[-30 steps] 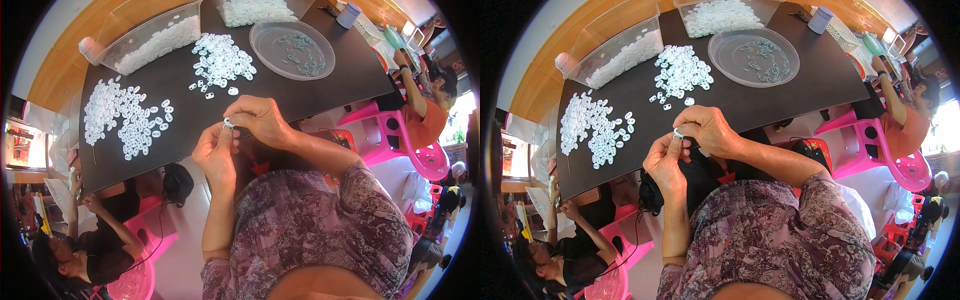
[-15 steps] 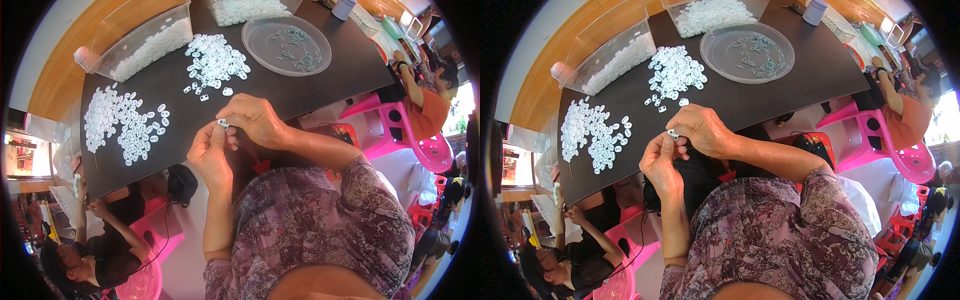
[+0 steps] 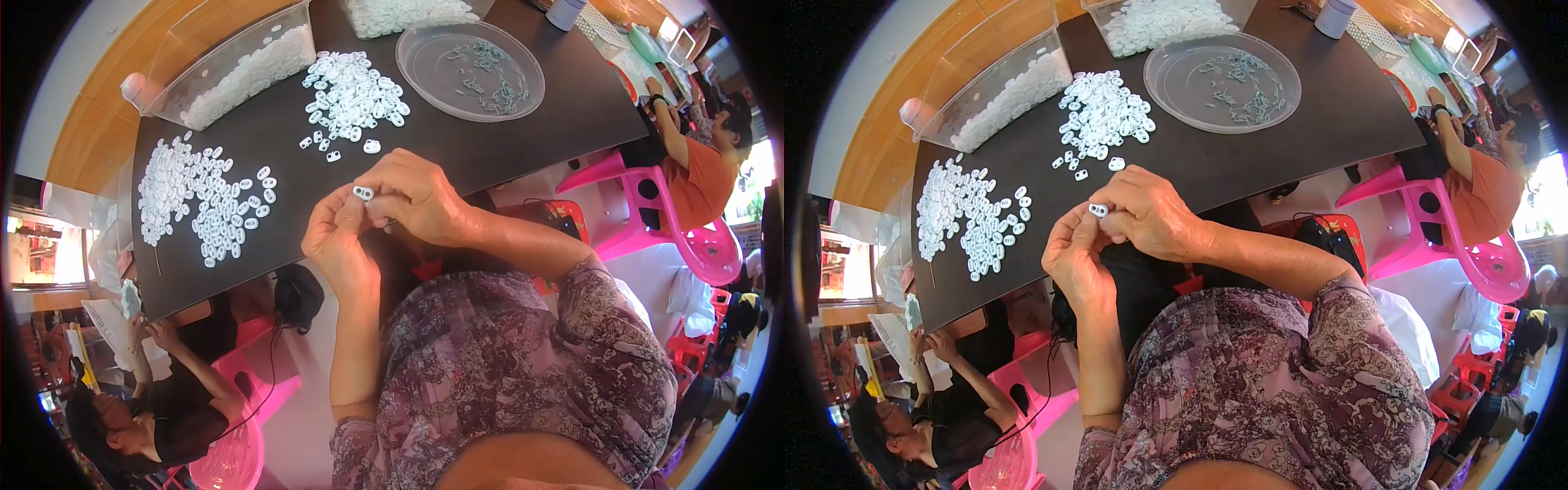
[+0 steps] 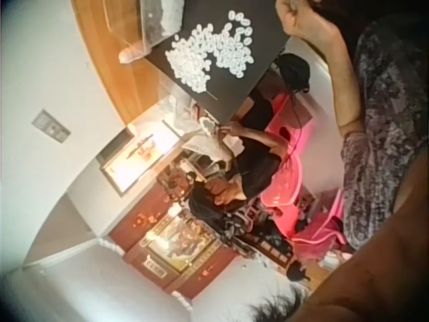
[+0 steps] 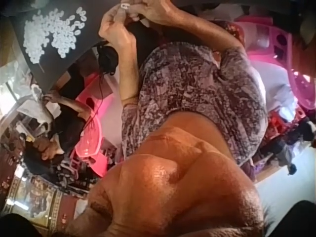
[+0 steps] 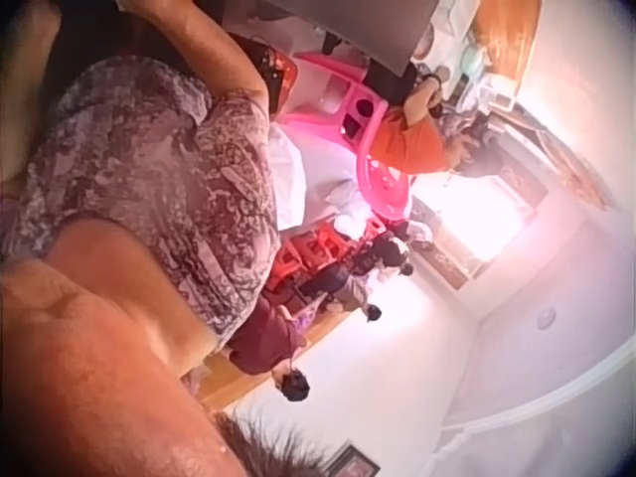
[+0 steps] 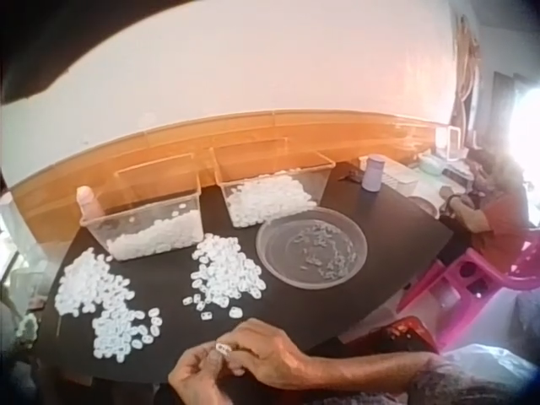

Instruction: Manually assembling small plastic components by inserting blue pieces into white circular pieces.

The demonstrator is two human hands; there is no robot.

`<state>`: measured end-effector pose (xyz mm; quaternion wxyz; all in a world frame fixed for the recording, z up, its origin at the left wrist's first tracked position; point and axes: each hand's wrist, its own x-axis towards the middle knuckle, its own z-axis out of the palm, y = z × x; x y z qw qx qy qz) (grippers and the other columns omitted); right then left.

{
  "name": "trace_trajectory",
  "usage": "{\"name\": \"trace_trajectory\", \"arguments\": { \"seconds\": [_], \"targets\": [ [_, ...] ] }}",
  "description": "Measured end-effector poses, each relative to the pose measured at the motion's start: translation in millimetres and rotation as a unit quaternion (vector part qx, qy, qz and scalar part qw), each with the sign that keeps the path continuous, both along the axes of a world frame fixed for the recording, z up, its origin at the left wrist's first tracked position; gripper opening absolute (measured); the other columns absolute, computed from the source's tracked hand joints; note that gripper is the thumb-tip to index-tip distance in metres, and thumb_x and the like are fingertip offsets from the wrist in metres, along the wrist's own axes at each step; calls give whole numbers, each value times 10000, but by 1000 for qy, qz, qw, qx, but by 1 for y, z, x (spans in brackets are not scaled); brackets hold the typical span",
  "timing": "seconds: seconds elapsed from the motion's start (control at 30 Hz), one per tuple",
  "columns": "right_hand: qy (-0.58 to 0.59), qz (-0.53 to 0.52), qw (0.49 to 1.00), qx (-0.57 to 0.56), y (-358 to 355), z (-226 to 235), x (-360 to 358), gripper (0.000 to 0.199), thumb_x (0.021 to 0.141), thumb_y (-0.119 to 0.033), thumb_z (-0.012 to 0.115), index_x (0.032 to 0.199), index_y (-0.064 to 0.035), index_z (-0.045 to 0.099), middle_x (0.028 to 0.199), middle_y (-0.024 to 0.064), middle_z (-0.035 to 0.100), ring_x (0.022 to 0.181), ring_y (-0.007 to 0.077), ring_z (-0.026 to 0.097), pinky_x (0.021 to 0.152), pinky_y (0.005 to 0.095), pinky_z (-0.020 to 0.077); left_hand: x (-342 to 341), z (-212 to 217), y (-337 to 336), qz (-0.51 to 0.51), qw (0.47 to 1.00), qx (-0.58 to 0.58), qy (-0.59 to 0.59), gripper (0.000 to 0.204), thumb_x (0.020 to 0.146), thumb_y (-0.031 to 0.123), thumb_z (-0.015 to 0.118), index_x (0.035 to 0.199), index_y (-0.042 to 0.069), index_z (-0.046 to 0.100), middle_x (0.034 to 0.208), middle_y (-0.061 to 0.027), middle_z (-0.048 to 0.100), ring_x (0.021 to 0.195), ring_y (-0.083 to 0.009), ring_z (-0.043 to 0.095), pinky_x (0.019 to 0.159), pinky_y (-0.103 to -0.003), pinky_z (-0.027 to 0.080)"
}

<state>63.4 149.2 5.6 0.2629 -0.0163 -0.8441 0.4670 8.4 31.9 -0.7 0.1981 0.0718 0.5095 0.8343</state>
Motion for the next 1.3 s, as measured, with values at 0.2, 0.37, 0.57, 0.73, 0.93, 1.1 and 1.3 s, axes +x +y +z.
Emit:
{"name": "trace_trajectory", "arguments": {
  "seconds": [0.2, 0.37, 0.57, 0.73, 0.93, 1.1, 1.3],
  "targets": [
    [134, -59, 972, 184, -4, -8, -4, 296, 658, -19, 653, 952, -21, 628, 881, 88, 593, 747, 249, 518, 635, 338, 450, 0, 2, 2, 9, 999, 21, -35, 122, 848, -14, 558, 948, -80, 582, 846, -97, 610, 695, -124, 590, 619, -225, 504],
    [148, -74, 973, 158, -5, -7, -7, 323, 644, -40, 674, 964, -21, 631, 896, 86, 593, 750, 248, 512, 628, 336, 446, 3, 4, 7, 35, 998, 40, -31, 159, 854, -6, 553, 988, -91, 562, 874, -116, 606, 723, -143, 596, 643, -231, 504],
    [148, -92, 970, 170, -7, -2, -6, 293, 652, -24, 665, 944, -31, 647, 896, 77, 598, 756, 238, 518, 641, 326, 452, 6, 4, 7, 50, 995, 71, -39, 168, 855, -6, 547, 996, -96, 559, 886, -120, 605, 753, -147, 594, 684, -240, 496],
    [129, -83, 978, 140, -6, -4, -4, 283, 645, -11, 662, 926, -41, 657, 885, 68, 600, 766, 228, 528, 656, 320, 459, 4, 3, 1, 28, 999, 34, -22, 165, 853, -5, 556, 994, -89, 577, 871, -105, 615, 728, -133, 592, 658, -230, 495],
    [125, -71, 981, 128, -6, -7, -3, 285, 646, -7, 667, 930, -36, 656, 881, 75, 603, 758, 232, 535, 651, 320, 462, 1, -2, -6, 11, 1000, -1, 7, 152, 833, -26, 584, 974, -80, 598, 812, -76, 621, 648, -114, 553, 592, -213, 461],
    [135, -54, 982, 122, -7, -8, -4, 288, 651, -7, 670, 938, -21, 647, 876, 90, 602, 740, 239, 536, 635, 320, 462, 0, 1, -9, -6, 1000, 9, 4, 160, 825, -44, 584, 977, -93, 593, 800, -87, 623, 630, -113, 541, 585, -212, 449],
    [144, -48, 976, 158, -10, -4, -5, 306, 657, -3, 663, 962, 2, 634, 881, 100, 600, 738, 243, 535, 623, 327, 463, 1, 7, -9, 21, 999, 21, -26, 177, 819, -61, 575, 993, -92, 595, 825, -109, 629, 627, -136, 572, 557, -230, 478]
  ]
}}
